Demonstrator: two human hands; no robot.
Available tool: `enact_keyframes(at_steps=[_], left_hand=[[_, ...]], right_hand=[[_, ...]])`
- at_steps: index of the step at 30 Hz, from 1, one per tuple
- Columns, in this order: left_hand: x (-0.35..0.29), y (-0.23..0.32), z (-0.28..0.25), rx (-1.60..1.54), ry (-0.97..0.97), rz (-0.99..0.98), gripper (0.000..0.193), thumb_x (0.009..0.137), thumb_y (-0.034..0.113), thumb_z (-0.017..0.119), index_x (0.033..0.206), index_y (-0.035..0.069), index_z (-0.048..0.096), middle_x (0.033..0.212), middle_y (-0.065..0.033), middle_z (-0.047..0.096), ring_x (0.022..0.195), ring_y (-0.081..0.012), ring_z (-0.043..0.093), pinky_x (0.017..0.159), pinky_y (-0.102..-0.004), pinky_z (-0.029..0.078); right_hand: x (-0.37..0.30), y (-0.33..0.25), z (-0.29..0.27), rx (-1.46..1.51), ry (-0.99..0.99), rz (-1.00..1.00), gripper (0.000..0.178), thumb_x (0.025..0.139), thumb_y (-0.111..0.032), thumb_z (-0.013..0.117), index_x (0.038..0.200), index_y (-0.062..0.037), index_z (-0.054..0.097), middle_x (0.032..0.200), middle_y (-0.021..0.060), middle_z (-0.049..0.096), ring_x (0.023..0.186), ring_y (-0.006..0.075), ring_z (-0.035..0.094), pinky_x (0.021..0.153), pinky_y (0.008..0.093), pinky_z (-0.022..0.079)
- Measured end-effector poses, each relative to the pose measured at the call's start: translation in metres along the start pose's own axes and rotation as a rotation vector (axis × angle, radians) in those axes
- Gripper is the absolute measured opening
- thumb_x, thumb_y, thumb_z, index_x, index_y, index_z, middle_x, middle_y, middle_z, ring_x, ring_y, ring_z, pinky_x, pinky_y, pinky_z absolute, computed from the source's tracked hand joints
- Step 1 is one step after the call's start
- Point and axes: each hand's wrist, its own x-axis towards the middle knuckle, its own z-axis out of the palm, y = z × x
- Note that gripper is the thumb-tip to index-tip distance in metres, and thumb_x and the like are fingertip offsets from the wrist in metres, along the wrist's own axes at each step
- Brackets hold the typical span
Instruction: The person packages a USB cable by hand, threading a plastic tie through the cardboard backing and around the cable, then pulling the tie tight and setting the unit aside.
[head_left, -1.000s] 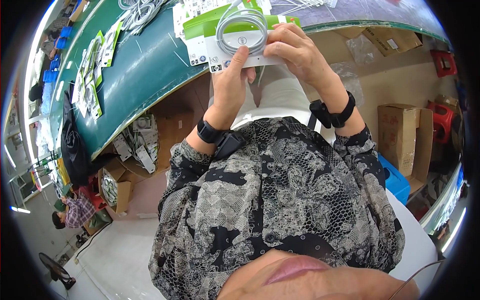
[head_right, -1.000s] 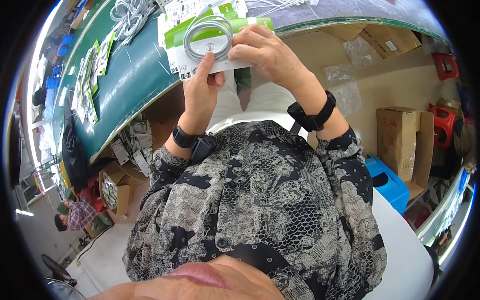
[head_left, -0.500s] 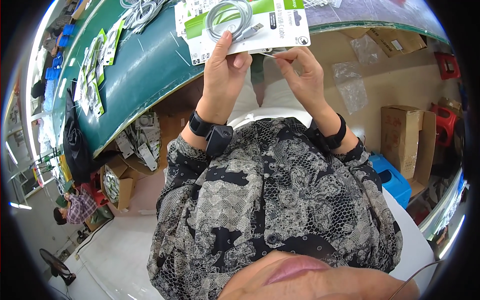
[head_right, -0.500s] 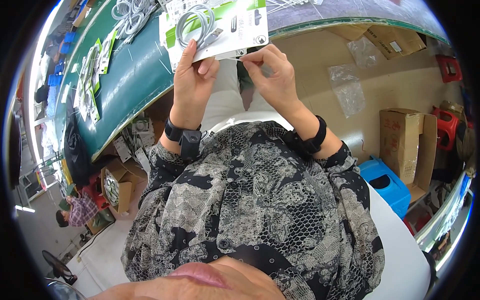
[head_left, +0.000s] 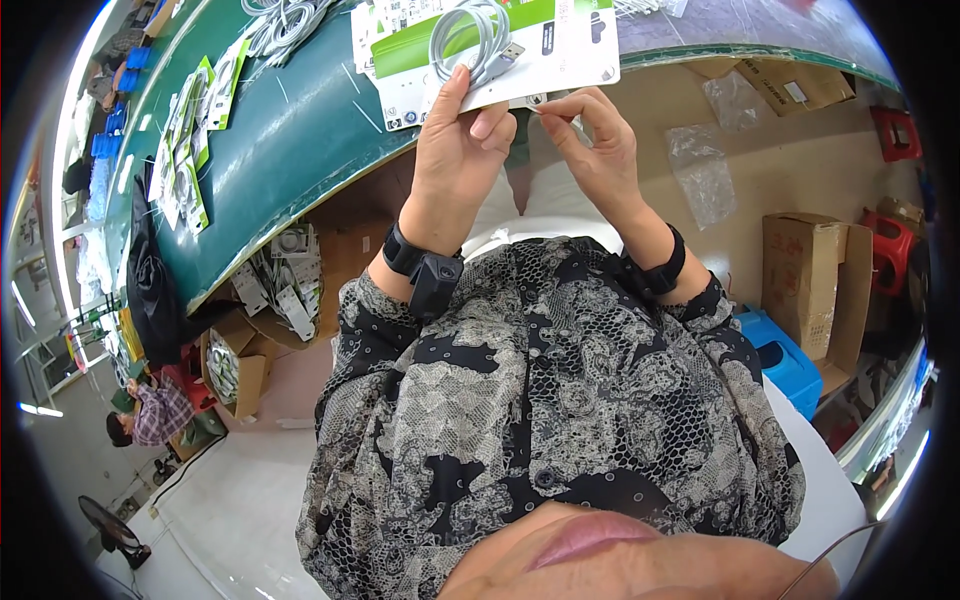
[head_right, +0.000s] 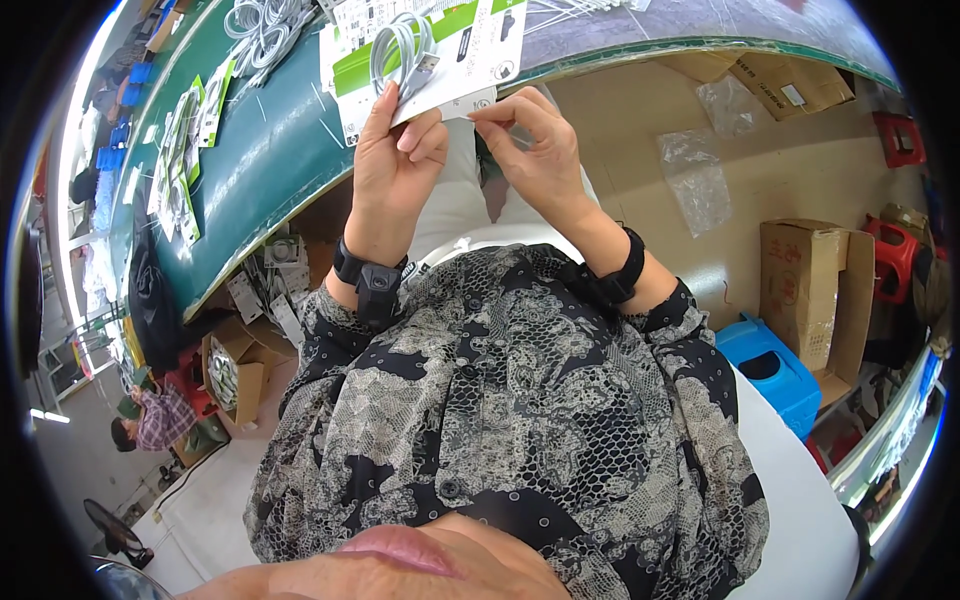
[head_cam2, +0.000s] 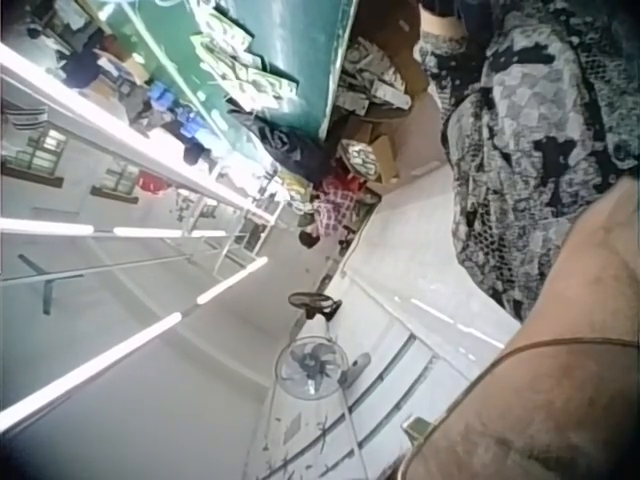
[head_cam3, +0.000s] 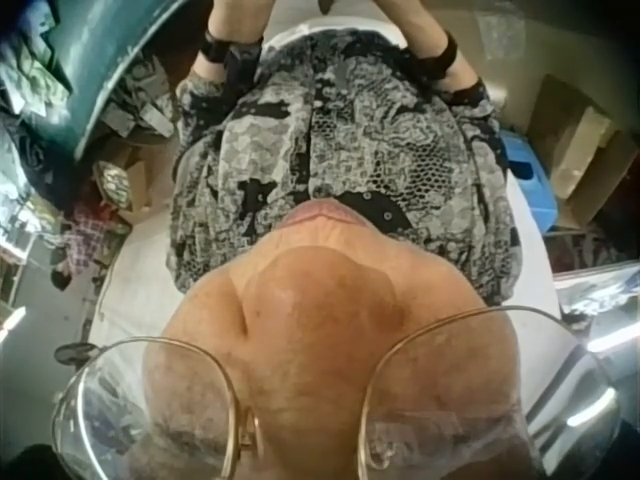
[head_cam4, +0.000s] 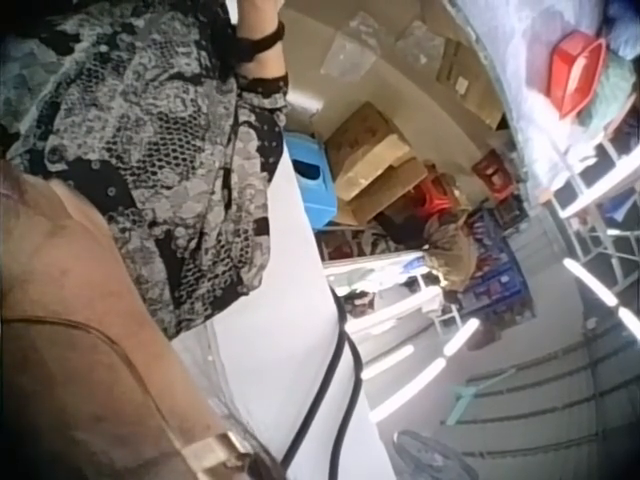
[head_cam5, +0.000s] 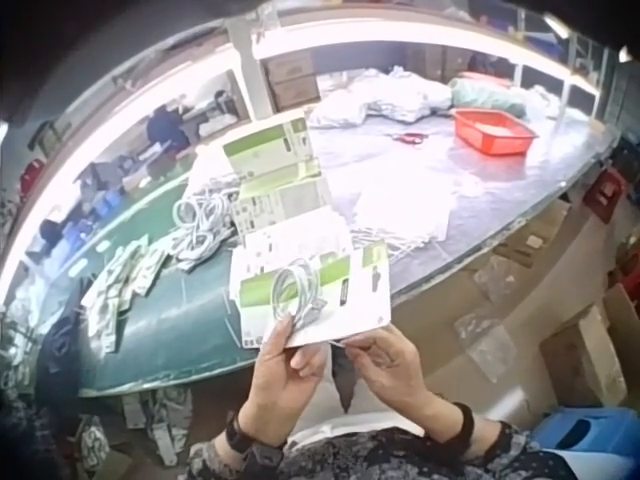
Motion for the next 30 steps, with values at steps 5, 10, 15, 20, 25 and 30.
enact_keyframes(at_steps=[5, 10, 15, 20, 25, 30], left_hand=[[0.001, 0.003, -0.008, -0.285, 0.073, -0.092, 0.018, 0.094, 0.019, 0.055, 0.1, 0.003, 0.053, 0.086, -0.0045, 0.058, 0.05, -0.0084, 0.04, 0.046, -0.0225, 0.032], [0.001, 0.01, 0.003, -0.508, 0.001, -0.207, 0.018, 0.093, 0.017, 0.056, 0.098, 0.0, 0.053, 0.077, -0.0032, 0.051, 0.049, -0.0084, 0.04, 0.045, -0.0218, 0.031], [0.002, 0.015, 0.019, -0.694, -0.06, -0.178, 0.018, 0.091, 0.014, 0.055, 0.094, -0.003, 0.053, 0.071, -0.0028, 0.046, 0.046, -0.0082, 0.04, 0.043, -0.0213, 0.032], [0.001, 0.012, 0.027, -0.798, -0.123, -0.183, 0.017, 0.091, 0.013, 0.054, 0.09, -0.004, 0.054, 0.071, -0.0034, 0.046, 0.045, -0.0084, 0.042, 0.041, -0.0214, 0.034], [0.0, 0.011, 0.027, -0.79, -0.138, -0.173, 0.016, 0.091, 0.012, 0.053, 0.09, -0.004, 0.053, 0.07, -0.0036, 0.046, 0.045, -0.0086, 0.042, 0.04, -0.0215, 0.033], [0.001, 0.011, 0.026, -0.783, -0.124, -0.178, 0.015, 0.091, 0.011, 0.052, 0.09, -0.004, 0.053, 0.07, -0.0036, 0.046, 0.044, -0.0087, 0.042, 0.039, -0.0217, 0.033]], right_hand=[[-0.001, -0.002, 0.0, -0.03, -0.001, -0.002, 0.01, 0.082, 0.0, 0.066, 0.091, -0.0033, 0.067, 0.079, 0.0025, 0.057, 0.076, 0.0108, 0.055, 0.071, 0.0232, 0.043], [0.009, -0.026, -0.005, -0.352, 0.076, -0.288, 0.018, 0.073, 0.001, 0.07, 0.088, -0.0076, 0.068, 0.073, 0.0013, 0.054, 0.071, 0.0142, 0.053, 0.072, 0.0275, 0.042], [0.023, -0.045, 0.0, -0.577, 0.181, -0.545, 0.024, 0.065, -0.001, 0.072, 0.086, -0.0129, 0.067, 0.07, -0.0016, 0.051, 0.069, 0.0164, 0.052, 0.075, 0.0312, 0.039], [0.031, -0.049, 0.005, -0.629, 0.239, -0.603, 0.025, 0.065, -0.002, 0.073, 0.085, -0.0144, 0.066, 0.07, -0.0033, 0.05, 0.069, 0.0159, 0.051, 0.075, 0.0311, 0.037], [0.032, -0.049, 0.006, -0.624, 0.259, -0.605, 0.024, 0.064, -0.003, 0.074, 0.084, -0.0146, 0.065, 0.07, -0.0037, 0.049, 0.069, 0.0156, 0.051, 0.076, 0.0304, 0.036], [0.031, -0.05, 0.006, -0.614, 0.241, -0.612, 0.024, 0.064, -0.004, 0.074, 0.084, -0.0147, 0.065, 0.07, -0.0041, 0.05, 0.069, 0.0153, 0.051, 0.076, 0.0304, 0.036]])
